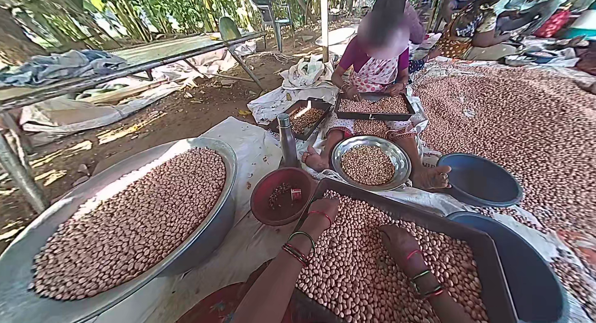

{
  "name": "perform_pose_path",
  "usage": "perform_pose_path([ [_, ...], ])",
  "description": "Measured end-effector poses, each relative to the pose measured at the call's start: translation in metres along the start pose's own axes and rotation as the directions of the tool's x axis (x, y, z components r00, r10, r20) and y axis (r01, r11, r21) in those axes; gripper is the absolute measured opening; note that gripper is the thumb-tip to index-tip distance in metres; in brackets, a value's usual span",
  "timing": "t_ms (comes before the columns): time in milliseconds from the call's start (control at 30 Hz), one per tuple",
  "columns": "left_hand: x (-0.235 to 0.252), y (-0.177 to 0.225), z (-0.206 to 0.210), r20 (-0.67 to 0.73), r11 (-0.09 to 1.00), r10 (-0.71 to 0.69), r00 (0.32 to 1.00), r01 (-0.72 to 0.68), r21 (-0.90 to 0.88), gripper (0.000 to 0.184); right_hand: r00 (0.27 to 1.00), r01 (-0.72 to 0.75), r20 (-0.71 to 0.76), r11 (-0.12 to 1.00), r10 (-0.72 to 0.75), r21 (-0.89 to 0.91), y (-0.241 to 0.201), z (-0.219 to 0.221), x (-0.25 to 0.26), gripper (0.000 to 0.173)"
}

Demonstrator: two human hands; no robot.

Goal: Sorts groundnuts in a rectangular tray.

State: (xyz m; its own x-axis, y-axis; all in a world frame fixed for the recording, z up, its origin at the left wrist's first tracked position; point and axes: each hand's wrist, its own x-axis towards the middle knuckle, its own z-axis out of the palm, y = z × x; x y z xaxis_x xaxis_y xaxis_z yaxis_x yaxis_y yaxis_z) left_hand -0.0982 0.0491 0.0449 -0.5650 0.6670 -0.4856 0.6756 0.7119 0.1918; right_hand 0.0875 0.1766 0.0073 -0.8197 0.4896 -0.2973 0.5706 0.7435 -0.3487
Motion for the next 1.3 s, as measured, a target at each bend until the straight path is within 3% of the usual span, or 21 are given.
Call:
perform_pose_path([
  [233, 0.005, 0.018, 0.004, 0.054, 0.990, -0.121, 0.991, 0.117, 0.073, 0.038, 0.999, 0.007, 0.045, 1.000, -0.006, -0.007, 0.002, -0.002, 0.004, 0.038],
  [300, 0.005, 0.011, -0.001, 0.016, 0.992, -0.106, 0.994, 0.106, -0.075, 0.040, 0.999, 0.006, 0.044, 1.000, -0.006, 0.001, 0.002, -0.003, 0.004, 0.038],
  [333, 0.005, 0.001, -0.004, -0.054, 0.962, -0.090, 0.994, 0.073, -0.263, 0.040, 0.999, 0.006, 0.040, 1.000, -0.006, 0.000, 0.002, -0.003, 0.003, 0.038],
  [367, 0.003, -0.010, -0.007, -0.171, 0.863, -0.095, 0.981, -0.005, -0.506, 0.036, 1.000, 0.009, 0.029, 1.000, -0.009, 0.002, 0.002, -0.003, 0.003, 0.038],
  [400, 0.001, -0.021, -0.007, -0.291, 0.654, -0.145, 0.946, -0.129, -0.745, 0.029, 1.000, 0.012, 0.021, 1.000, -0.012, 0.004, 0.001, -0.002, 0.003, 0.037],
  [433, -0.002, -0.029, -0.008, -0.343, 0.364, -0.218, 0.914, -0.250, -0.897, 0.022, 1.000, 0.013, 0.018, 1.000, -0.013, 0.004, 0.001, -0.002, 0.002, 0.037],
  [467, -0.008, -0.038, -0.013, -0.318, 0.107, -0.233, 0.919, -0.300, -0.948, 0.025, 1.000, 0.015, 0.014, 1.000, -0.015, 0.003, 0.000, -0.002, 0.002, 0.037],
  [500, -0.015, -0.046, -0.018, -0.293, 0.026, -0.212, 0.932, -0.294, -0.955, 0.030, 1.000, 0.017, 0.010, 1.000, -0.017, 0.000, -0.001, -0.003, 0.002, 0.036],
  [533, -0.021, -0.054, -0.021, -0.300, 0.146, -0.195, 0.934, -0.275, -0.950, 0.032, 1.000, 0.020, 0.001, 1.000, -0.020, -0.003, -0.001, -0.002, 0.002, 0.036],
  [567, -0.025, -0.060, -0.023, -0.310, 0.403, -0.158, 0.938, -0.225, -0.887, 0.030, 1.000, 0.022, -0.006, 1.000, -0.022, -0.002, 0.000, -0.002, 0.002, 0.036],
  [600, -0.030, -0.063, -0.025, -0.282, 0.660, -0.097, 0.954, -0.150, -0.736, 0.031, 1.000, 0.019, -0.002, 1.000, -0.019, -0.006, 0.000, -0.002, 0.003, 0.036],
  [633, -0.033, -0.062, -0.028, -0.196, 0.835, -0.041, 0.980, -0.074, -0.545, 0.035, 1.000, 0.017, 0.002, 1.000, -0.017, -0.009, 0.000, -0.001, 0.004, 0.036],
  [700, -0.034, -0.051, -0.025, -0.003, 0.988, -0.030, 1.000, 0.029, -0.151, 0.039, 1.000, 0.013, 0.001, 1.000, -0.013, -0.011, -0.001, 0.000, 0.004, 0.036],
  [800, -0.035, -0.032, -0.017, 0.106, 0.980, -0.147, 0.983, 0.130, 0.149, 0.036, 0.999, 0.021, -0.025, 1.000, -0.022, -0.018, 0.000, 0.002, 0.003, 0.036],
  [900, -0.039, -0.019, -0.017, 0.128, 0.965, -0.199, 0.972, 0.171, 0.198, 0.034, 1.000, 0.022, -0.013, 1.000, -0.022, -0.021, 0.001, 0.002, 0.004, 0.036],
  [1033, -0.044, -0.013, -0.011, 0.135, 0.948, -0.146, 0.980, 0.100, 0.302, 0.033, 0.993, 0.082, -0.081, 0.997, -0.082, 0.000, 0.005, 0.007, 0.002, 0.035],
  [1300, -0.047, -0.013, -0.009, 0.154, 0.934, -0.118, 0.981, 0.057, 0.352, 0.031, 0.996, 0.066, -0.059, 0.998, -0.067, -0.010, 0.005, 0.005, 0.001, 0.036],
])
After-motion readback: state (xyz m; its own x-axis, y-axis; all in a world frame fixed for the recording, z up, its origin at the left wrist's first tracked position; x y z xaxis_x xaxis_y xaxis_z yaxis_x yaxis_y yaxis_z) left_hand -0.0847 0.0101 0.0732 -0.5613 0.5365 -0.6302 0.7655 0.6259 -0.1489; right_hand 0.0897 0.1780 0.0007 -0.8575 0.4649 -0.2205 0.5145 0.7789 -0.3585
